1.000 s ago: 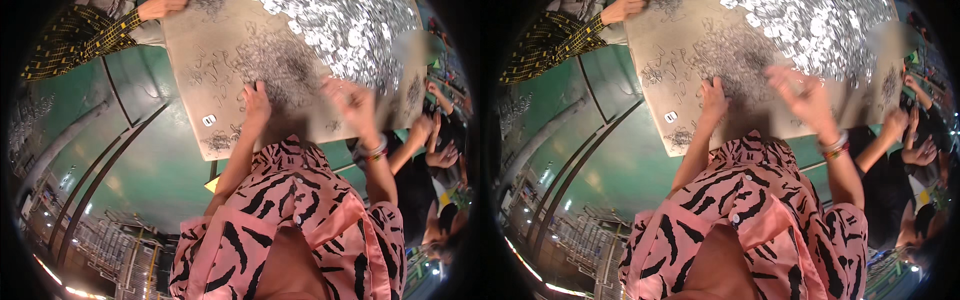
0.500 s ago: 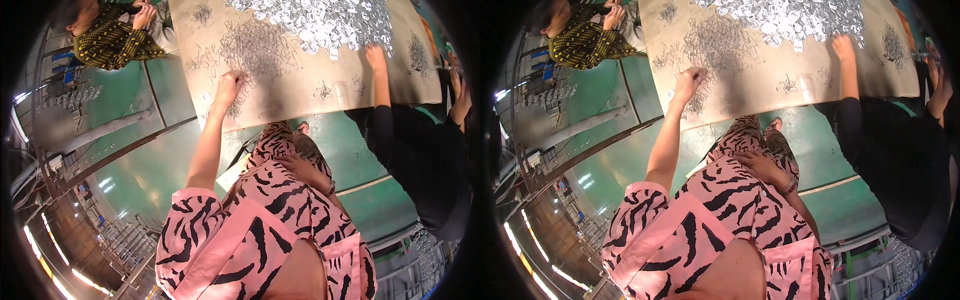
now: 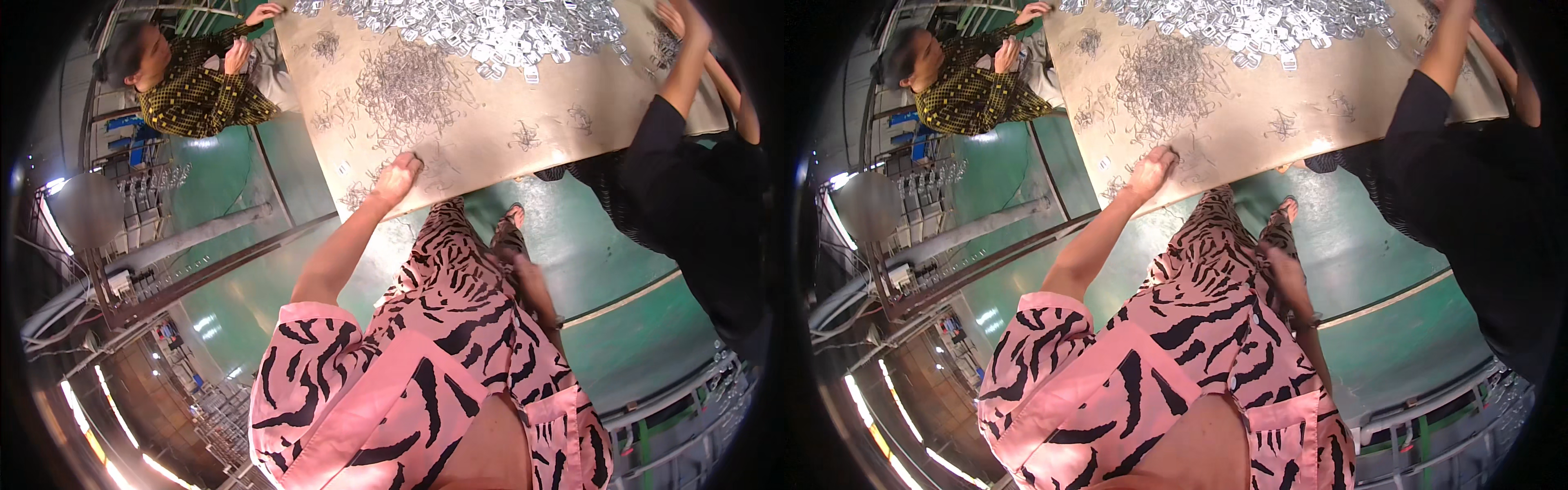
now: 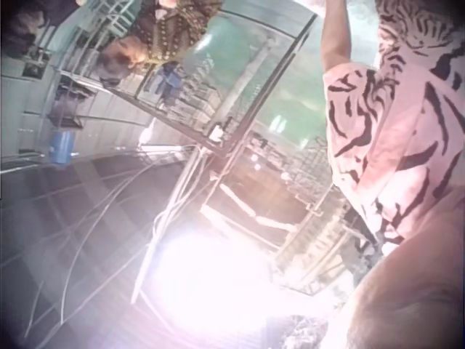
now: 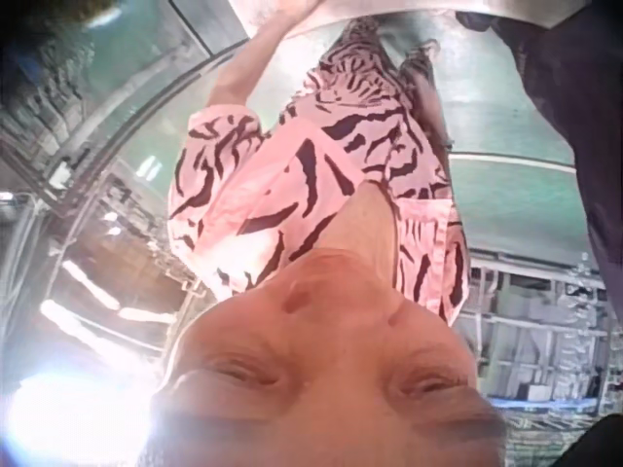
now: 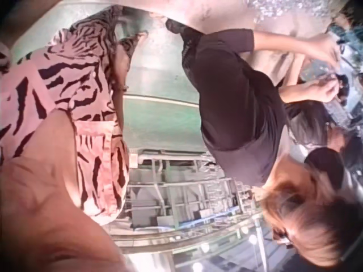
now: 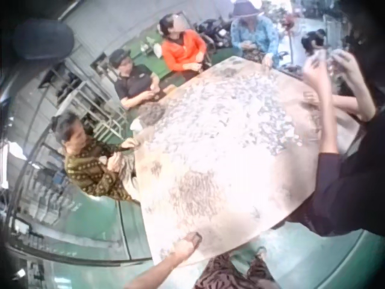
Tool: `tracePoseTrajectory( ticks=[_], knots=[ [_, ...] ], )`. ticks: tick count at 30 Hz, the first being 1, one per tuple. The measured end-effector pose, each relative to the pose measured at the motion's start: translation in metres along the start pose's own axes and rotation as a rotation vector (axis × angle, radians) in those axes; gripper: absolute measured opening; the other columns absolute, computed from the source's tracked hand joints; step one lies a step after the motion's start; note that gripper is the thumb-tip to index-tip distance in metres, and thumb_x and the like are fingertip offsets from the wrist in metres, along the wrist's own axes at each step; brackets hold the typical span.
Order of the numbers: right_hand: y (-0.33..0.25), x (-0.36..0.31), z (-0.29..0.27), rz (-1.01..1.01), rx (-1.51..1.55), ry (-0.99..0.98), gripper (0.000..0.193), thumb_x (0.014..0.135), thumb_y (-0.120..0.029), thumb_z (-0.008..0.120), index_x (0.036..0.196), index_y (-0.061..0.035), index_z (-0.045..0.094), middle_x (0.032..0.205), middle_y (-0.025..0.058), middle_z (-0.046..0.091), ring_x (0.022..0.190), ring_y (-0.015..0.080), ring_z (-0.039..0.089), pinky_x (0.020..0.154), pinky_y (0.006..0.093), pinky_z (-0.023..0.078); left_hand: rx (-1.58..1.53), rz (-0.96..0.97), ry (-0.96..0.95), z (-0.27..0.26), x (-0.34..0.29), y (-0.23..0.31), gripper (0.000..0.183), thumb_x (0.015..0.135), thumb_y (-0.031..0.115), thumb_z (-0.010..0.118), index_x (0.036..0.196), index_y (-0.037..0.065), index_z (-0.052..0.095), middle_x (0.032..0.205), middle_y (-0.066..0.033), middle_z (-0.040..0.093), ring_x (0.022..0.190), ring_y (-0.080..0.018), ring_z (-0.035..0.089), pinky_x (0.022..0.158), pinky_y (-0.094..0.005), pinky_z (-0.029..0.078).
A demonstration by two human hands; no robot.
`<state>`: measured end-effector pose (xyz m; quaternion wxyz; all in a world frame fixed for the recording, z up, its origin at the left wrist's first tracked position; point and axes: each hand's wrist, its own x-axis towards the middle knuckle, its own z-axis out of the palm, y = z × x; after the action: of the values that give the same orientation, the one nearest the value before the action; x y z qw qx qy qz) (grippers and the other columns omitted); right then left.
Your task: The person sorts metal parts on a table, first handling a bundle of thin metal wires and then picking up individual metal clips to attach them to a wire rack.
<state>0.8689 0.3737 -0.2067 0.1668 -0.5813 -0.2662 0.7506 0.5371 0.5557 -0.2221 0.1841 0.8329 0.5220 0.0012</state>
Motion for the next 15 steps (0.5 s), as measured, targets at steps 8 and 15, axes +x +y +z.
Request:
tracePoseTrajectory(
  ticks=[8,15],
  knots=[
    [0.139,0.022,-0.066,-0.024,0.818,0.871,0.046,0.094,-0.041,0.035,0.126,-0.0096,0.048,0.101,0.0108,0.061,0.089,0.0206,0.059,0.082,0.0353,0.046,-0.173,-0.054,0.056,-0.027,0.028,0.001,0.014,0.086,0.007,0.05,0.099,0.004,0.046,0.09,-0.0177,0.051,0.082,-0.0371,0.055,0.068,-0.0434,0.048],
    [0.261,0.052,0.094,0.379,-0.773,0.302,0.06,0.076,-0.024,0.061,0.13,-0.0091,0.041,0.13,0.0109,0.047,0.105,0.0284,0.054,0.089,0.0442,0.042,-0.36,0.096,-0.067,-0.055,0.055,0.008,0.025,0.085,0.001,0.049,0.107,0.008,0.056,0.094,-0.016,0.055,0.076,-0.0358,0.057,0.065,-0.042,0.047]
  ],
)
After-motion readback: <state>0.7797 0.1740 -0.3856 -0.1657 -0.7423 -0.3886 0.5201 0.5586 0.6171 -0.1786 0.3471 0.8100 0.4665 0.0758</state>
